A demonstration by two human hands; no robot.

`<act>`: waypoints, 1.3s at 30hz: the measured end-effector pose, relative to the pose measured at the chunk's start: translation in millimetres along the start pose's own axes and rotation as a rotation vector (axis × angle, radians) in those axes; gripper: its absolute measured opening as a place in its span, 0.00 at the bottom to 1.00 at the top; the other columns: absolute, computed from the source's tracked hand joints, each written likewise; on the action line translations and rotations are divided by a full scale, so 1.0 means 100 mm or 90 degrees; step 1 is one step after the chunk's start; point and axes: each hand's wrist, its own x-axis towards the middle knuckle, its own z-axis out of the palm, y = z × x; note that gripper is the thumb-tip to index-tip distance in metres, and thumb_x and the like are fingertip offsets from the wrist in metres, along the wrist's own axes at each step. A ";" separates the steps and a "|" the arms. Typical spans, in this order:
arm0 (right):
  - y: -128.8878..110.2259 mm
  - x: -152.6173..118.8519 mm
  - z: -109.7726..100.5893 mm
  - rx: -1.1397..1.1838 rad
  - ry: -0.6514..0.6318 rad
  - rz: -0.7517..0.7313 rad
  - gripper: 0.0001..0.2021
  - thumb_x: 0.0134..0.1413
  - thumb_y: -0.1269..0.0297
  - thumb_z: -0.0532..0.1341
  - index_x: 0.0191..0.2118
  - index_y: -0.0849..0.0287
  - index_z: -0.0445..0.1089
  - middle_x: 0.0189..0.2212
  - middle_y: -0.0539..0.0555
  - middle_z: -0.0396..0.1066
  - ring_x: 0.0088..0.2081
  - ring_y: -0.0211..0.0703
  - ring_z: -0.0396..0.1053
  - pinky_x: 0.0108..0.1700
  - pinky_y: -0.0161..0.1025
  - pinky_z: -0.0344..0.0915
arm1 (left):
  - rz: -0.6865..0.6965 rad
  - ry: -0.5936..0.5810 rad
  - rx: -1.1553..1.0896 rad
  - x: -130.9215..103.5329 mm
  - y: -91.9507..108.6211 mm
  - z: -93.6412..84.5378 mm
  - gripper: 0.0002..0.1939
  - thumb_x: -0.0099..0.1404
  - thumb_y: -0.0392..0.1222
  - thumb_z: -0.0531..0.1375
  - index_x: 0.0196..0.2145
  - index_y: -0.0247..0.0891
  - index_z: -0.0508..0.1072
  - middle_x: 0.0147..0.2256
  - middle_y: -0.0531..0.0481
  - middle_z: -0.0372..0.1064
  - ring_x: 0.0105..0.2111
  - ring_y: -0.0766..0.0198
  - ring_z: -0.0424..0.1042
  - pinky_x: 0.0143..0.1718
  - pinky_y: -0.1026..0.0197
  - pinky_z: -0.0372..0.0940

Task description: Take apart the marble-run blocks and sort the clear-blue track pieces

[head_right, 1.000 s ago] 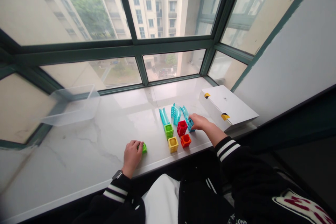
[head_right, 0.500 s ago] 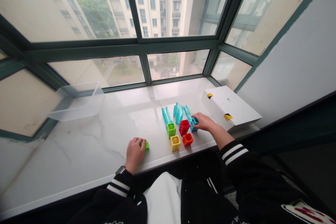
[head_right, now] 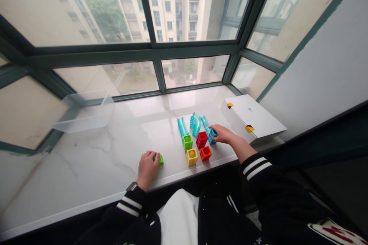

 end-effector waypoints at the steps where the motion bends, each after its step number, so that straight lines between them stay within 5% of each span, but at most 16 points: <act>1: 0.01 0.00 0.00 0.001 0.001 -0.002 0.34 0.49 0.68 0.70 0.64 0.51 0.68 0.62 0.59 0.70 0.61 0.54 0.70 0.62 0.45 0.67 | 0.001 0.000 -0.001 0.00 0.00 0.00 0.14 0.75 0.45 0.54 0.34 0.41 0.76 0.40 0.42 0.73 0.43 0.49 0.68 0.46 0.49 0.63; 12: -0.11 -0.11 -0.16 0.032 0.044 -0.026 0.42 0.50 0.63 0.71 0.71 0.52 0.60 0.69 0.62 0.61 0.69 0.60 0.62 0.69 0.52 0.61 | 0.009 0.005 0.011 0.01 -0.01 -0.01 0.14 0.74 0.38 0.53 0.33 0.40 0.75 0.38 0.41 0.72 0.41 0.51 0.67 0.45 0.50 0.61; 15: -0.40 -0.22 -0.34 0.044 0.170 -0.055 0.37 0.58 0.60 0.67 0.72 0.53 0.58 0.70 0.62 0.60 0.71 0.61 0.56 0.73 0.56 0.55 | 0.014 0.016 0.019 0.01 -0.02 0.00 0.16 0.76 0.38 0.49 0.35 0.40 0.74 0.37 0.42 0.70 0.40 0.52 0.67 0.45 0.50 0.60; 19: -1.14 -0.39 -0.40 0.117 0.300 -0.155 0.25 0.66 0.63 0.60 0.66 0.50 0.66 0.62 0.58 0.69 0.66 0.58 0.64 0.70 0.55 0.60 | 0.017 0.018 0.039 0.00 -0.02 0.02 0.16 0.77 0.38 0.48 0.35 0.40 0.72 0.36 0.42 0.70 0.40 0.51 0.67 0.44 0.51 0.60; 24: -2.13 -0.47 0.09 0.206 0.212 -0.348 0.15 0.69 0.64 0.58 0.57 0.51 0.72 0.50 0.57 0.75 0.49 0.48 0.75 0.55 0.46 0.72 | -0.002 0.016 0.077 -0.01 0.00 0.02 0.16 0.78 0.38 0.48 0.33 0.41 0.70 0.36 0.43 0.70 0.39 0.52 0.67 0.44 0.51 0.60; 28: -2.59 -0.36 0.63 0.130 0.037 -0.256 0.12 0.67 0.64 0.61 0.54 0.54 0.73 0.49 0.57 0.74 0.41 0.45 0.77 0.46 0.41 0.72 | -0.015 0.006 0.086 -0.01 0.01 0.02 0.16 0.78 0.38 0.48 0.33 0.41 0.69 0.36 0.44 0.70 0.40 0.52 0.68 0.43 0.51 0.59; 33: -2.74 -0.21 1.09 -0.004 -0.126 -0.160 0.19 0.66 0.62 0.61 0.60 0.56 0.69 0.52 0.63 0.73 0.47 0.56 0.78 0.46 0.47 0.71 | -0.016 -0.003 0.080 -0.01 0.01 0.02 0.14 0.78 0.38 0.50 0.33 0.41 0.69 0.37 0.43 0.71 0.40 0.51 0.67 0.42 0.51 0.59; 39: -2.70 -0.18 1.29 -0.003 -0.156 -0.150 0.26 0.66 0.62 0.61 0.67 0.55 0.63 0.55 0.64 0.71 0.50 0.59 0.76 0.49 0.49 0.71 | -0.023 -0.007 0.038 0.00 0.01 0.01 0.15 0.78 0.39 0.50 0.33 0.41 0.70 0.37 0.43 0.70 0.40 0.52 0.67 0.43 0.51 0.59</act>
